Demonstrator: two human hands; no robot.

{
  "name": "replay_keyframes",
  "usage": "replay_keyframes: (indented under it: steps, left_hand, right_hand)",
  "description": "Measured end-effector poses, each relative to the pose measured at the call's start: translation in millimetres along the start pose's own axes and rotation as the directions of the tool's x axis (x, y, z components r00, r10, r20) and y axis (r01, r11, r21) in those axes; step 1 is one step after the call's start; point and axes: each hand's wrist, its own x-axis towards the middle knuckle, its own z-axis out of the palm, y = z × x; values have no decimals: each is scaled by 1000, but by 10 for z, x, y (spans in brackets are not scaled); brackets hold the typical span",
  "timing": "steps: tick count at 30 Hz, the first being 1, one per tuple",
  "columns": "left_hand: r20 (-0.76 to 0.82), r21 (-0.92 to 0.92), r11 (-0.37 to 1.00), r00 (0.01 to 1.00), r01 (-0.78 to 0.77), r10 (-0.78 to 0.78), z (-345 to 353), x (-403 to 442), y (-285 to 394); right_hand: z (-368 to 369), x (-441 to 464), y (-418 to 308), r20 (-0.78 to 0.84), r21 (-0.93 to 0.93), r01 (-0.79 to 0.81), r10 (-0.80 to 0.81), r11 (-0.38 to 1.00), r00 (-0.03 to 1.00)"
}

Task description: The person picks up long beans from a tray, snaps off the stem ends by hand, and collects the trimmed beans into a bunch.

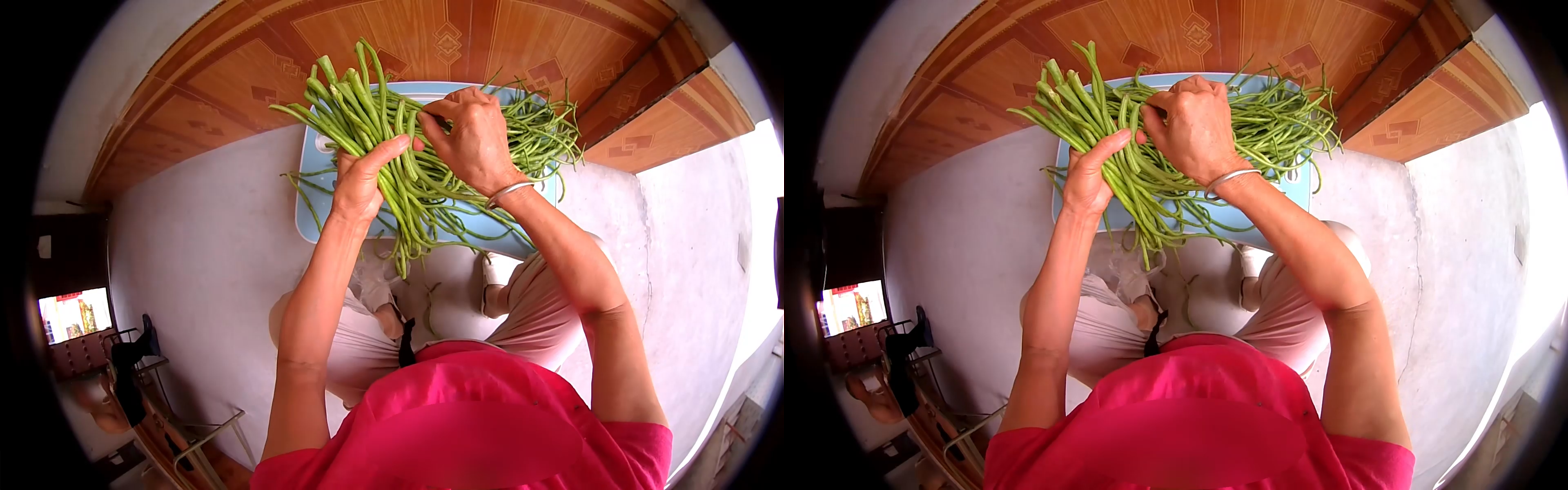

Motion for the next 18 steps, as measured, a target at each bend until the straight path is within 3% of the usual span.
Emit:
replay_keyframes:
  steps: [3,6,8,9,10,12,15,16,18]
  left_hand:
    - [17,65,998,1000,-16,15,-24,34,-10]
    - [-6,55,998,1000,-10,10,-8,50,-10]
    - [41,69,997,999,-22,19,20,-3,-11]
    - [67,77,997,997,-27,22,43,-49,-1]
    - [105,146,988,994,-49,34,143,-137,35]
    - [116,143,987,992,-70,54,154,-163,6]
    - [76,137,991,997,-14,4,17,-123,114]
    - [72,115,993,997,7,-16,-49,-105,124]
    - [59,50,998,997,42,-45,-98,-82,151]
  right_hand:
    - [72,11,60,26,153,-95,92,984,995]
    - [143,38,107,-70,75,-6,12,997,997]
    - [205,83,211,-13,133,-177,180,975,983]
    - [124,194,335,5,170,-401,406,900,914]
    - [116,269,638,-64,126,-370,380,921,923]
    - [-100,332,707,33,205,-400,402,893,915]
    - [-351,145,725,391,323,-295,157,899,907]
    - [-493,128,614,587,316,-364,120,876,801]
    - [-617,108,457,816,339,-449,-21,827,578]
